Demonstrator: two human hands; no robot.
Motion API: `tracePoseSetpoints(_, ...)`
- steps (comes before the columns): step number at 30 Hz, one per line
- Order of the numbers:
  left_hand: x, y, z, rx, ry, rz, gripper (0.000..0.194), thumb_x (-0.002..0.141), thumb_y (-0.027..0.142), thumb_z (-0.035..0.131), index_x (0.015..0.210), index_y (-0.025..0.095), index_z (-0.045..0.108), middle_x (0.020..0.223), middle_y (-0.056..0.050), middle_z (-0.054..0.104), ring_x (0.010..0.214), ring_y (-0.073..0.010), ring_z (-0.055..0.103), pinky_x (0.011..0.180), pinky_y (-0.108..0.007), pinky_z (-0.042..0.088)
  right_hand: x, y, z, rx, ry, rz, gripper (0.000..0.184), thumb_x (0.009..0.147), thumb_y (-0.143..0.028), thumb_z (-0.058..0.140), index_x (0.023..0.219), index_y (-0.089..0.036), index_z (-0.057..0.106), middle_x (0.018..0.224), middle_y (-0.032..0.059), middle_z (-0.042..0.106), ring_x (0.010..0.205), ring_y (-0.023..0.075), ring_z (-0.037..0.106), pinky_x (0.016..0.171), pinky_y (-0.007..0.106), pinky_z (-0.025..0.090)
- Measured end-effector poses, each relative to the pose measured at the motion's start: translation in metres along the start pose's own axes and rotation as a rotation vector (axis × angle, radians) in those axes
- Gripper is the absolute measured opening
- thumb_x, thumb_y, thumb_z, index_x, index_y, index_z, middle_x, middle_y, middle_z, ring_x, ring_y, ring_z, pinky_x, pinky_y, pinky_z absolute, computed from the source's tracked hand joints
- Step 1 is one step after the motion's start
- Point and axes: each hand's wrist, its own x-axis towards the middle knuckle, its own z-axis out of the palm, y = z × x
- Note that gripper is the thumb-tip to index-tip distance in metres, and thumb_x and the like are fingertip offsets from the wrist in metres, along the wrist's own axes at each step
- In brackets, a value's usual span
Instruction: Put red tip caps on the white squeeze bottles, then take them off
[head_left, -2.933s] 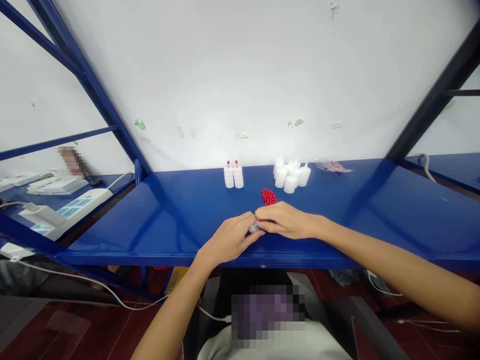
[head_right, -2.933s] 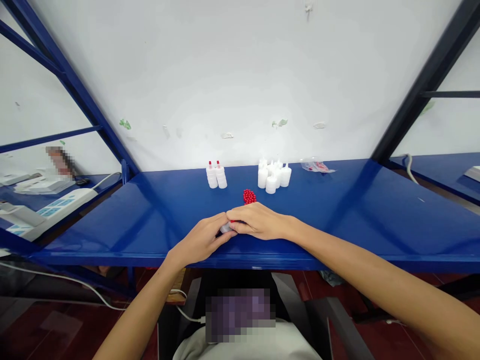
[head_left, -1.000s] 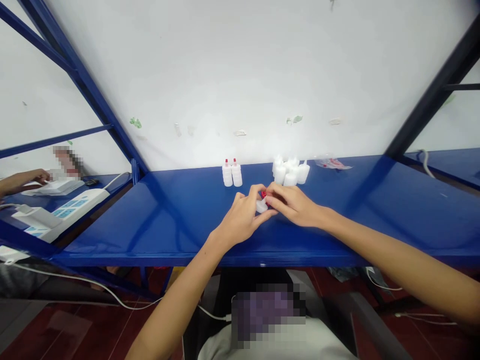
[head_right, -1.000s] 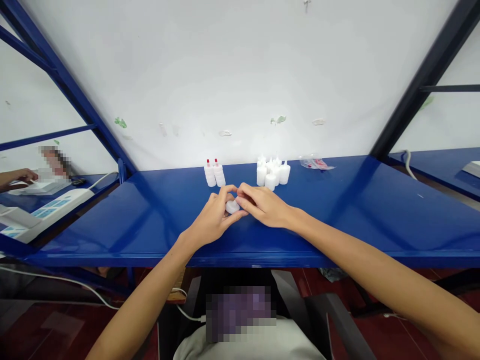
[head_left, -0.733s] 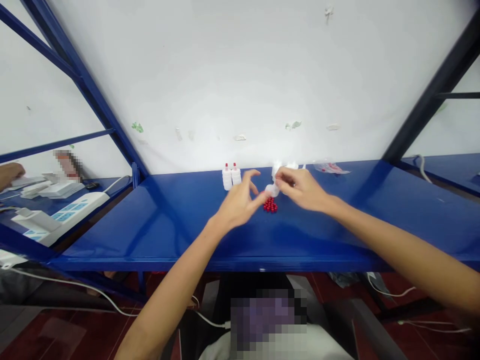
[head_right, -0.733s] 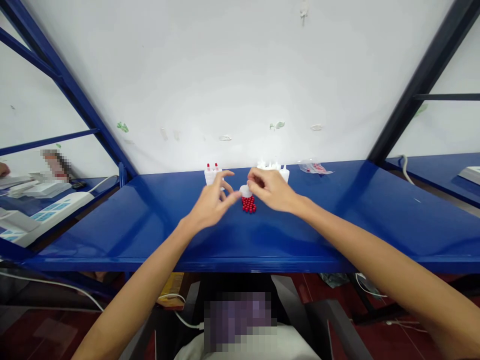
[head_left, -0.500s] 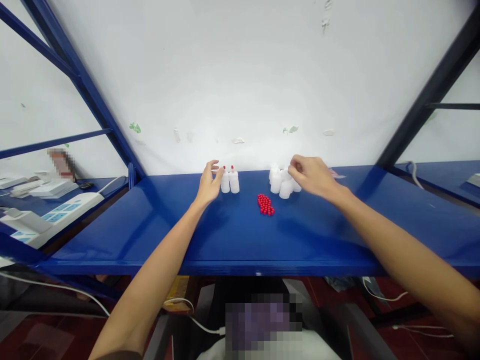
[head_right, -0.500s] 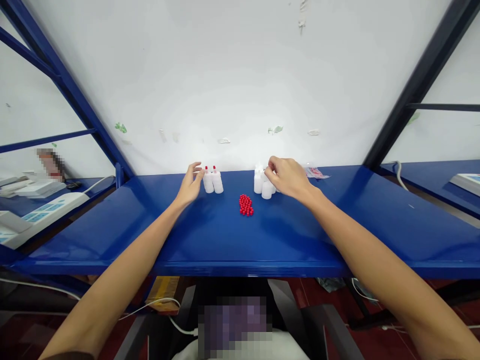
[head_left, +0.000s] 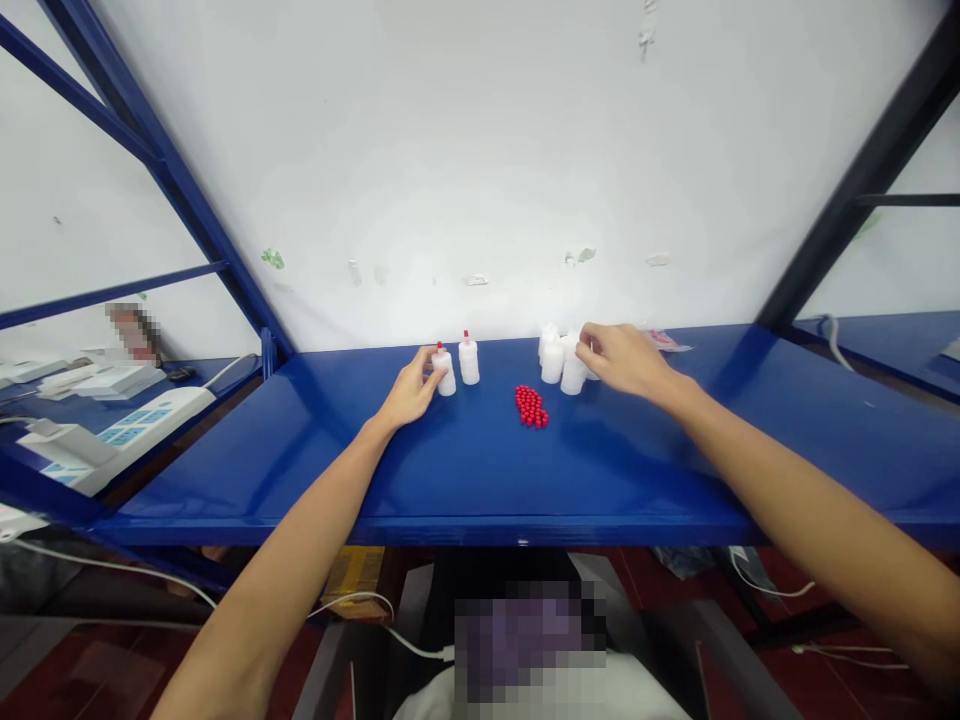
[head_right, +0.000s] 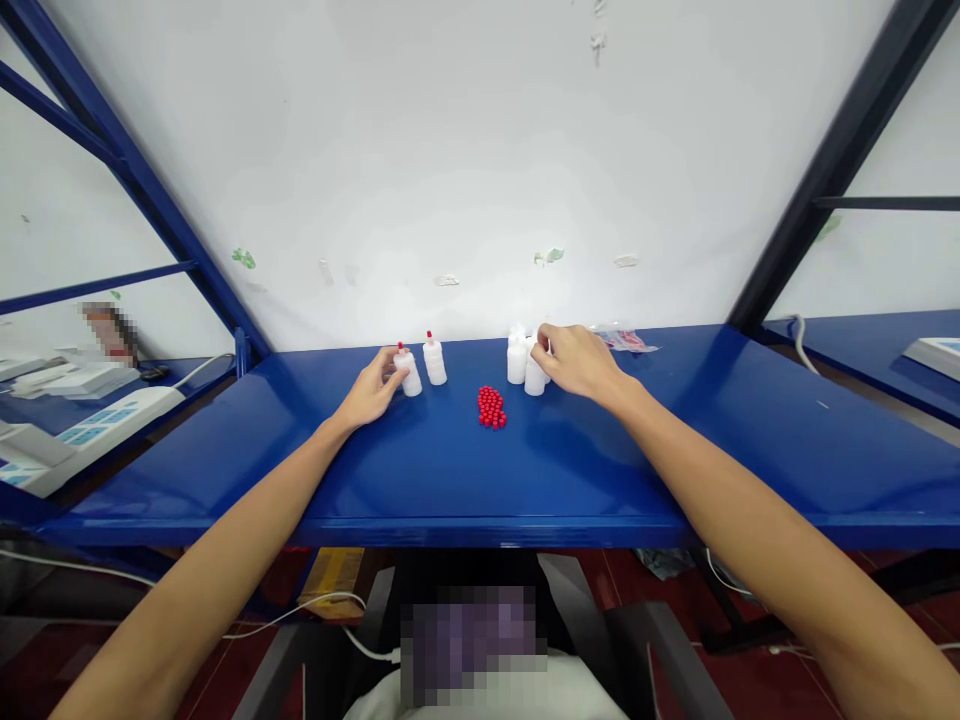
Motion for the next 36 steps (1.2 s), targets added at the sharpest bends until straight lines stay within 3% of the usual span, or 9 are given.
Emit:
tracePoseSetpoints(4, -0.016, 0.002, -0.017, -0.031, 0.007, -0.006, 0.043, 0.091, 0.048, 0.055, 0.120, 0.017, 0.051, 0.120, -0.010, 0.064, 0.099, -0.0216, 0.067, 0.087, -0.034, 0.053, 0.000, 0.000, 0.001, 0.009, 0.026, -0.002, 0.029, 0.090, -0.033, 0.042, 0.091, -0.017, 0.066, 0.078, 0.0090, 0.068, 0.068, 0.0215, 0.057, 0.057, 0.030, 0.028)
tracePoseSetpoints(8, -0.030, 0.014, -0.021, -0.013, 0.024, -0.041, 0.038, 0.089, 0.047, 0.058, 0.113, 0.018, 0.053, 0.110, -0.007, 0.067, 0.094, -0.0209, 0.067, 0.089, -0.034, 0.051, 0.000, -0.001, 0.003, 0.050, 0.007, 0.022, 0.027, 0.090, -0.033, 0.043, 0.087, -0.018, 0.065, 0.078, 0.0084, 0.069, 0.067, 0.0206, 0.056, 0.058, 0.029, 0.029)
tracePoseSetpoints(14, -0.063, 0.067, 0.002, -0.082, -0.111, -0.103, 0.028, 0.097, 0.039, 0.043, 0.118, 0.021, 0.042, 0.100, -0.003, 0.062, 0.081, -0.0158, 0.060, 0.075, -0.029, 0.048, -0.002, -0.004, 0.004, 0.046, 0.004, 0.039, 0.029, 0.092, -0.034, 0.041, 0.086, -0.018, 0.064, 0.075, 0.0085, 0.068, 0.067, 0.0206, 0.056, 0.058, 0.029, 0.029)
tracePoseSetpoints(20, -0.102, 0.121, 0.025, 0.086, -0.216, -0.030, 0.023, 0.100, 0.032, 0.038, 0.119, 0.022, 0.042, 0.093, -0.001, 0.061, 0.076, -0.0150, 0.055, 0.071, -0.028, 0.042, -0.004, -0.008, 0.009, 0.026, 0.004, 0.007, 0.028, 0.092, -0.033, 0.041, 0.084, -0.019, 0.064, 0.076, 0.0081, 0.069, 0.067, 0.0210, 0.058, 0.058, 0.030, 0.030)
tracePoseSetpoints(25, -0.108, 0.129, 0.028, 0.376, -0.187, 0.017, 0.017, 0.097, 0.032, 0.042, 0.111, 0.024, 0.048, 0.095, -0.001, 0.064, 0.081, -0.0190, 0.060, 0.071, -0.030, 0.040, -0.002, -0.003, 0.013, 0.007, 0.039, 0.049, 0.032, 0.094, -0.040, 0.039, 0.086, -0.020, 0.063, 0.072, 0.0080, 0.068, 0.066, 0.0218, 0.058, 0.057, 0.029, 0.029)
tracePoseSetpoints(29, -0.106, 0.127, 0.028, 0.474, -0.194, 0.014, 0.018, 0.099, 0.039, 0.039, 0.107, 0.024, 0.048, 0.096, 0.000, 0.066, 0.082, -0.0195, 0.063, 0.067, -0.030, 0.039, -0.009, -0.014, 0.010, 0.044, 0.149, 0.068, 0.035, 0.086, -0.054, 0.054, 0.079, -0.020, 0.061, 0.065, 0.0049, 0.064, 0.061, 0.0202, 0.057, 0.056, 0.029, 0.029)
tracePoseSetpoints(32, -0.106, 0.127, 0.030, 0.523, -0.197, 0.039, 0.019, 0.100, 0.038, 0.039, 0.110, 0.025, 0.047, 0.100, 0.000, 0.067, 0.085, -0.0198, 0.064, 0.068, -0.029, 0.040, -0.028, -0.043, 0.008, 0.158, 0.176, -0.034, 0.039, 0.077, -0.058, 0.063, 0.088, -0.020, 0.061, 0.065, 0.0012, 0.063, 0.059, 0.0179, 0.056, 0.059, 0.028, 0.033)
tracePoseSetpoints(34, -0.106, 0.127, 0.031, 0.548, -0.198, 0.041, 0.019, 0.100, 0.037, 0.038, 0.111, 0.025, 0.046, 0.101, 0.000, 0.067, 0.086, -0.0199, 0.065, 0.067, -0.029, 0.041, -0.044, -0.065, 0.010, 0.305, 0.064, -0.205, 0.040, 0.086, -0.054, 0.054, 0.107, -0.019, 0.058, 0.069, -0.0002, 0.064, 0.058, 0.0158, 0.055, 0.058, 0.028, 0.035)
tracePoseSetpoints(36, -0.106, 0.127, 0.032, 0.574, -0.207, 0.044, 0.019, 0.100, 0.037, 0.037, 0.110, 0.025, 0.047, 0.099, -0.001, 0.067, 0.085, -0.0202, 0.065, 0.066, -0.029, 0.040, -0.056, -0.082, 0.013, 0.375, -0.033, -0.395, 0.038, 0.094, -0.049, 0.045, 0.113, -0.018, 0.054, 0.077, 0.0018, 0.065, 0.061, 0.0152, 0.055, 0.059, 0.027, 0.037)
